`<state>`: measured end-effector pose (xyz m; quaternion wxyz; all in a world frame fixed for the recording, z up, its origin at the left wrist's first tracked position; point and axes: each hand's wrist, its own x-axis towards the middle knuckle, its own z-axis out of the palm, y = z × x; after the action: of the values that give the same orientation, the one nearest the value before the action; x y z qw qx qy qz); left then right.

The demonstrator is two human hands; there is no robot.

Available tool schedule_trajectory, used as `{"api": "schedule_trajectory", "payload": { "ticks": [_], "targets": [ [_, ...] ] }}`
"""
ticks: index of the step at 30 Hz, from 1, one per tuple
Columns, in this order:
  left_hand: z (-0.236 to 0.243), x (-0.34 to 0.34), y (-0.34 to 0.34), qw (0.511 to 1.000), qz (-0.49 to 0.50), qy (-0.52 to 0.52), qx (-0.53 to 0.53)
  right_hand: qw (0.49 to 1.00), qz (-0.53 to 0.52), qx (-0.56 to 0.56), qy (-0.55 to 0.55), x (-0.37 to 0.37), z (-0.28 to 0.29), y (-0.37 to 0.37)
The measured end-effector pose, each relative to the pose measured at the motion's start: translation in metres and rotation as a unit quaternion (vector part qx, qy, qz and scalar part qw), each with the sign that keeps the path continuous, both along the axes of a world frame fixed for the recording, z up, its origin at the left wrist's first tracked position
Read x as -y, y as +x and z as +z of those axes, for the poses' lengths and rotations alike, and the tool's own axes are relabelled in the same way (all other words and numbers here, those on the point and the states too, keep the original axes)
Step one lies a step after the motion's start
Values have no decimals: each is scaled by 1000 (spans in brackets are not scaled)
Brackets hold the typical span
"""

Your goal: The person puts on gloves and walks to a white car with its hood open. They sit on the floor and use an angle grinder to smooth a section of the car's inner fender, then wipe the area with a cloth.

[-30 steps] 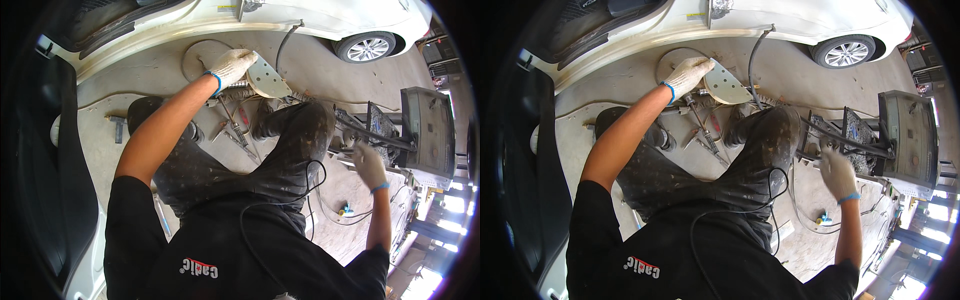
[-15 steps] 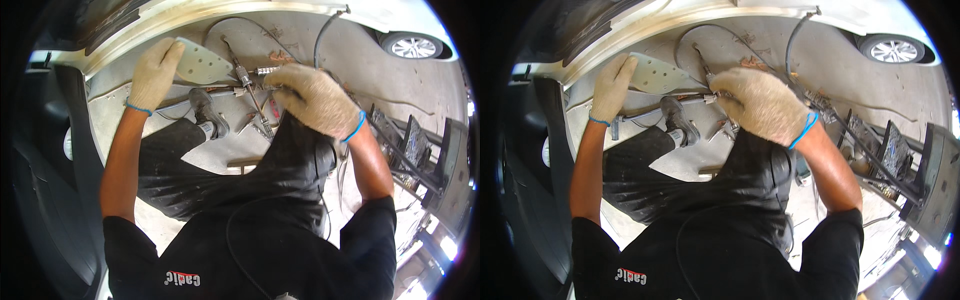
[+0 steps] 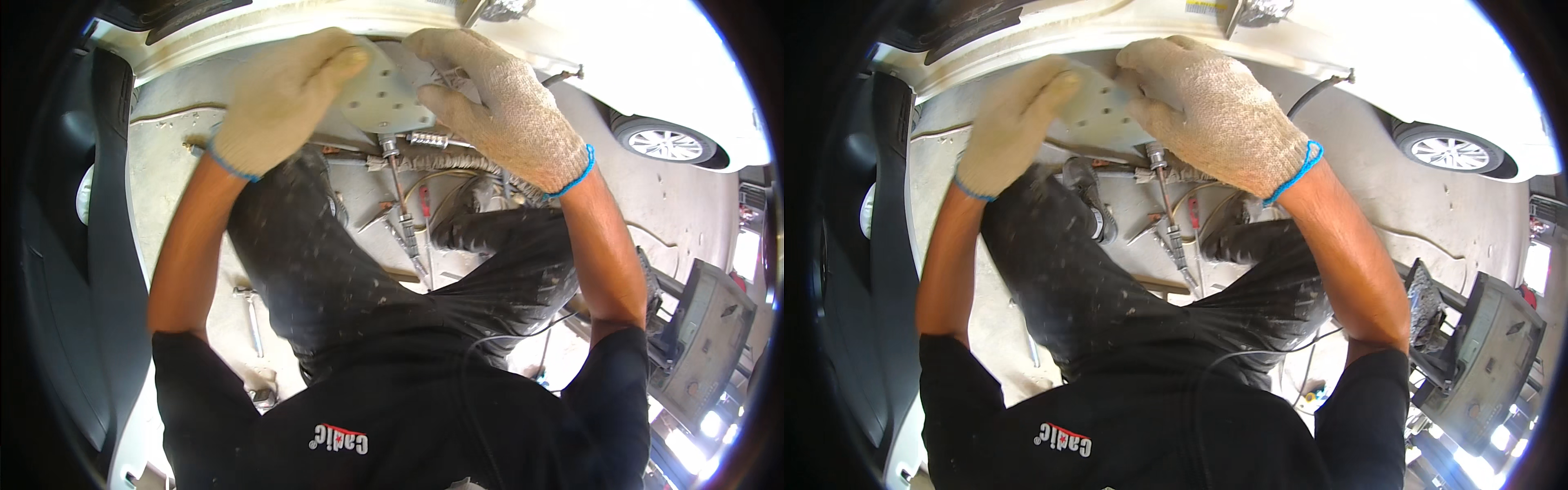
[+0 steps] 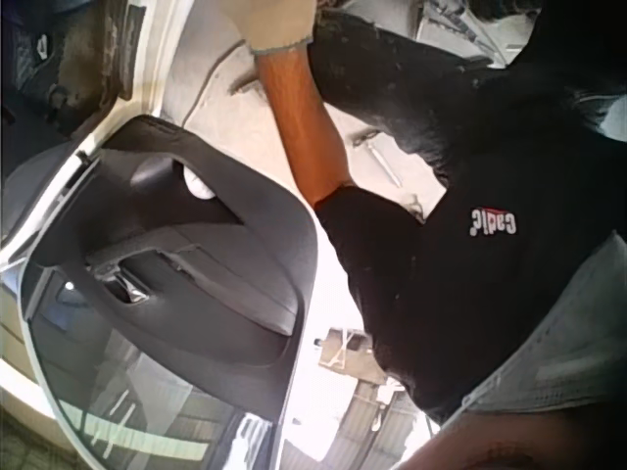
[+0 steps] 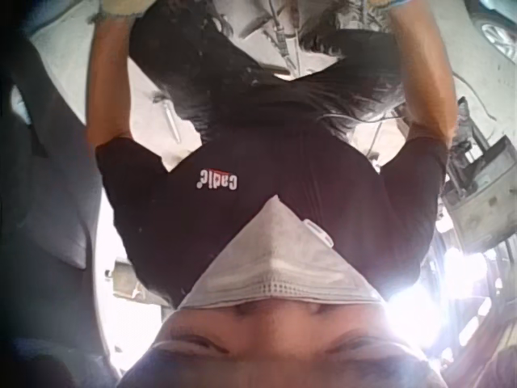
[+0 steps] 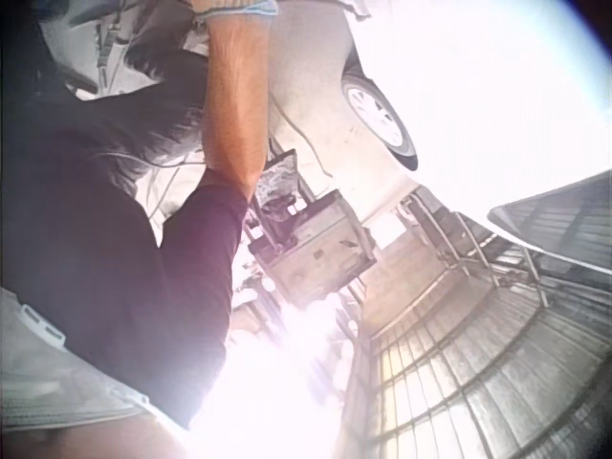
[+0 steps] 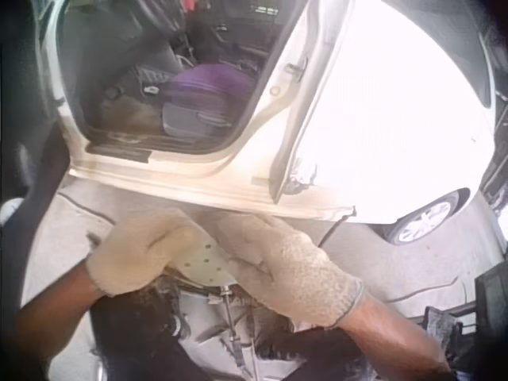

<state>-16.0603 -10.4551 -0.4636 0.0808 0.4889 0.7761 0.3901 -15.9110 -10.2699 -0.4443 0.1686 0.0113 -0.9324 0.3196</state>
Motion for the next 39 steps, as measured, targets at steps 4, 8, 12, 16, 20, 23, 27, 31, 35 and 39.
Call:
{"api": "schedule_trajectory", "payload": {
  "ticks": [4, 8, 12, 16, 20, 23, 27, 31, 35, 39],
  "targets": [
    [-7, -52, 32, 991, -57, 115, 25, 999, -53, 4, 11, -16, 21, 33],
    [-8, -56, 64, 980, -92, 150, 91, 988, -104, 62, -98, -9, 21, 80],
    [27, -52, 85, 984, -131, 65, 104, 973, -134, 132, -134, 6, 37, 121],
    [27, -42, 89, 973, -163, 67, 146, 972, -138, 109, -154, 17, 44, 127],
    [20, -38, 79, 976, -135, 101, 135, 966, -152, 157, -140, 18, 47, 110],
    [-4, -61, 67, 962, -120, 116, 215, 957, -159, 151, -189, 0, 31, 95],
    [-35, -111, 57, 909, -118, 163, 366, 945, -194, 149, -218, -37, 4, 62],
    [-75, -160, 40, 913, -79, 152, 369, 946, -211, 118, -216, -88, -49, 34],
    [-122, -210, 24, 924, -29, 119, 362, 939, -243, 135, -200, -130, -88, 9],
    [-138, -236, 11, 863, 3, 142, 485, 938, -255, 117, -205, -152, -106, -16]
  ]
}}
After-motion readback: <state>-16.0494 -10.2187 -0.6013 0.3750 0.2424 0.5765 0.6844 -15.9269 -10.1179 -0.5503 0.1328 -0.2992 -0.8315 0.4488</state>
